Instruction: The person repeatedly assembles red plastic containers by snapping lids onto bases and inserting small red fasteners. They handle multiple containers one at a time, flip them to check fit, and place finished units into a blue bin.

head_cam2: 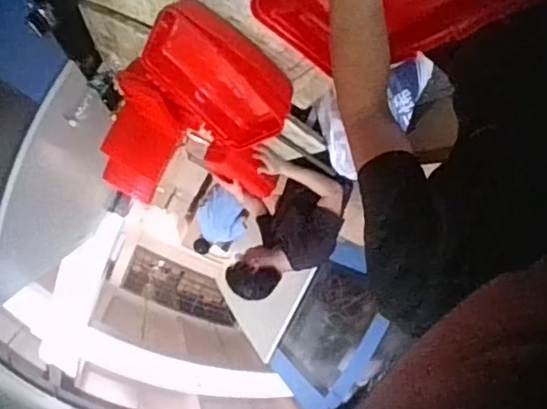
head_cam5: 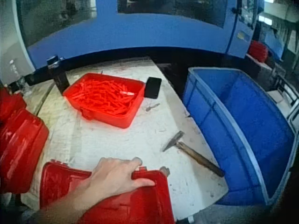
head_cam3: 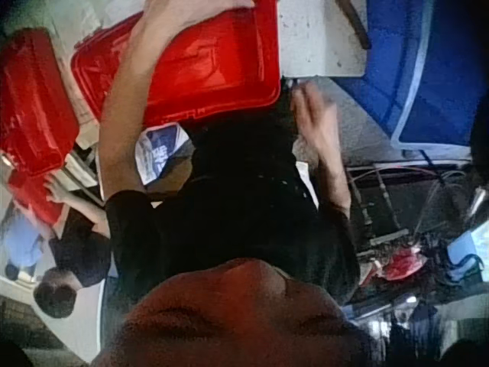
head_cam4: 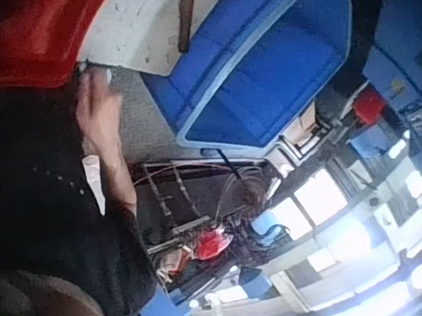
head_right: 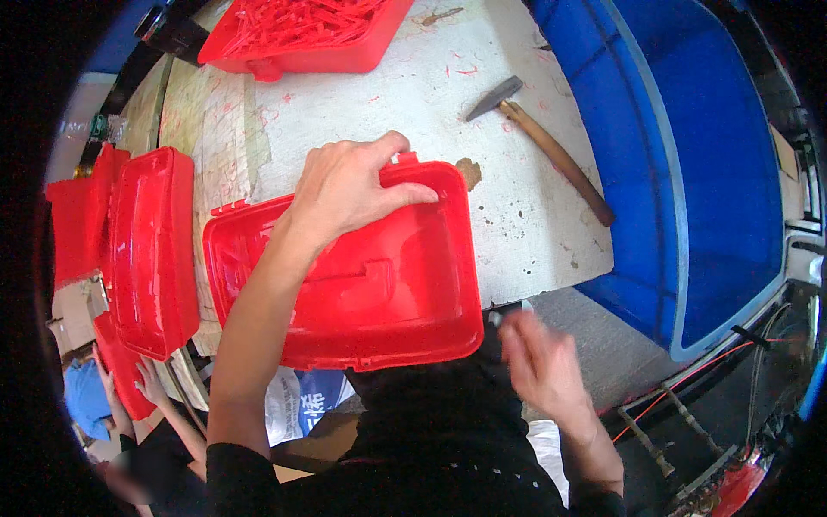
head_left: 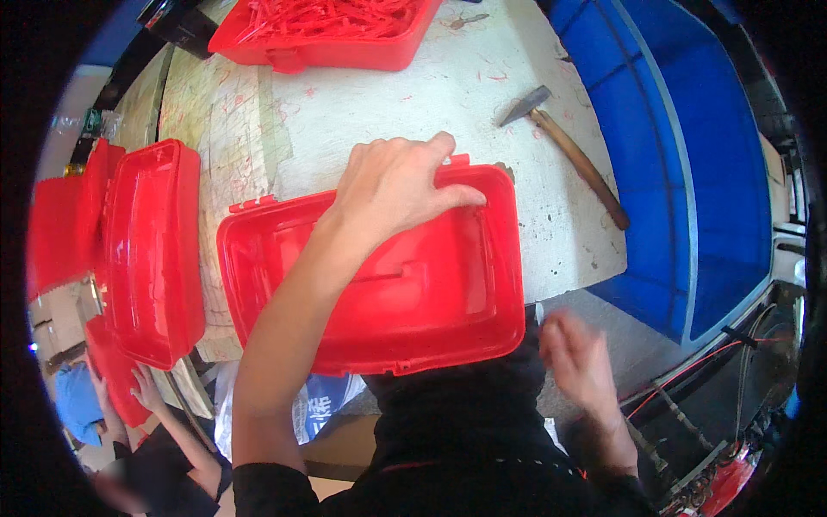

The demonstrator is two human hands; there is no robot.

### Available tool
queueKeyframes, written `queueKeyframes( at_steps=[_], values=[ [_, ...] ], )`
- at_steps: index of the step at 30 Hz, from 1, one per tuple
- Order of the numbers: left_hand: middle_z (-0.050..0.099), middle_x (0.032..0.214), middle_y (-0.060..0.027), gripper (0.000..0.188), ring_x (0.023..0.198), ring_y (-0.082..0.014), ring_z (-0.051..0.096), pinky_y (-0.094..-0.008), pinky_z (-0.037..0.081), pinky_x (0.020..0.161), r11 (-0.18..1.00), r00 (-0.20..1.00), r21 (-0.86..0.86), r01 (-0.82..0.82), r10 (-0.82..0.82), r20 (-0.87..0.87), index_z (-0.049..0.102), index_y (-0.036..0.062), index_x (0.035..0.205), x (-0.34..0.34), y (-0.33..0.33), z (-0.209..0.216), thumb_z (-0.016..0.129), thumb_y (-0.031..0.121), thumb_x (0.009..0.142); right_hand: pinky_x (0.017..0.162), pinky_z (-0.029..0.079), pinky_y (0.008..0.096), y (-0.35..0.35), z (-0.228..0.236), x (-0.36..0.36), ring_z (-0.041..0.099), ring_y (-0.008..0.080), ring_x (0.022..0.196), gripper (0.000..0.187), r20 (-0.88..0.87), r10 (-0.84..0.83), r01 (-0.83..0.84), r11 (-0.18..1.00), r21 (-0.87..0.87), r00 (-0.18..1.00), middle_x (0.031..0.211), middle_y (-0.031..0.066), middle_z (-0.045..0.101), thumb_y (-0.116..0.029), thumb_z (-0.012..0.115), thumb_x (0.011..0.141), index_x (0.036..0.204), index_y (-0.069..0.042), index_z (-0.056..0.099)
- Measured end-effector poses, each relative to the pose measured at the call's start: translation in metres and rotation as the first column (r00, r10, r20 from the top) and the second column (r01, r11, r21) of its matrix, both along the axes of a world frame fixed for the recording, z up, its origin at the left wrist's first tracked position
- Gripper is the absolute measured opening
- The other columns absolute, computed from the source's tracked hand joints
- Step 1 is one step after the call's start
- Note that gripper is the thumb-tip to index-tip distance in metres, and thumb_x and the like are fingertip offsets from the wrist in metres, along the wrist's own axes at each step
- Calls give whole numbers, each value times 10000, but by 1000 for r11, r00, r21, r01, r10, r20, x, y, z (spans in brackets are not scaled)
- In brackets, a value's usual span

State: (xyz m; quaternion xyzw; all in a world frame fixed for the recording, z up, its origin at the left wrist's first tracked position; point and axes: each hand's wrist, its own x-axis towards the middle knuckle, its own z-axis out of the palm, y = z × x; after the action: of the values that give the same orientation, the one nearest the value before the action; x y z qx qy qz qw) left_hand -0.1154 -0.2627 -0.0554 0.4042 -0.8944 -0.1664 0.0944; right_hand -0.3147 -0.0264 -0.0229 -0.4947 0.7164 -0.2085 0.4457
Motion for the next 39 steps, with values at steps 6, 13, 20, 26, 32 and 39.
queueKeyframes(
  at_steps=[6,13,20,26,32,39],
  values=[
    [690,716,-176,455,713,-383,697,-479,544,623,999,999,52,7,-5,-39,676,77,910,5,3,-3,702,526,844,559,496,390,-82,3,12,659,320,594,176,-479,82,-197,961,-195,874,701,225,638,-117,547,990,892,8,623],
    [697,721,-168,416,735,-357,710,-452,549,626,999,982,-38,3,-10,-187,693,60,881,10,3,-17,718,473,844,557,489,509,-94,10,34,645,432,635,211,-682,65,-173,981,-91,729,675,241,629,-162,548,996,841,-25,588],
    [717,778,-169,377,765,-344,719,-454,562,672,1000,981,0,7,-7,-193,717,63,907,10,2,-19,731,435,846,538,484,491,-65,12,40,634,428,614,183,-724,92,-181,982,-46,684,660,236,619,-169,586,970,835,-45,592],
    [723,821,-177,380,820,-351,719,-471,561,726,999,988,38,-5,11,-156,728,71,946,10,2,-16,723,441,858,550,477,502,-31,14,45,634,429,628,174,-724,102,-177,984,-29,682,682,218,626,-163,592,956,831,-44,569],
    [717,803,-175,411,806,-367,711,-484,557,723,998,991,53,-20,26,-127,721,75,943,9,4,-13,712,477,858,564,485,508,3,36,47,634,438,640,180,-638,229,-200,973,118,735,674,223,620,-175,624,937,839,-37,563],
    [717,823,-184,437,828,-378,704,-477,548,742,996,997,84,-35,41,-67,719,69,939,7,1,2,716,496,845,563,514,457,-29,2,53,674,379,653,174,-655,-53,-222,918,-329,754,708,183,636,-171,668,920,937,-37,559]
  ],
)
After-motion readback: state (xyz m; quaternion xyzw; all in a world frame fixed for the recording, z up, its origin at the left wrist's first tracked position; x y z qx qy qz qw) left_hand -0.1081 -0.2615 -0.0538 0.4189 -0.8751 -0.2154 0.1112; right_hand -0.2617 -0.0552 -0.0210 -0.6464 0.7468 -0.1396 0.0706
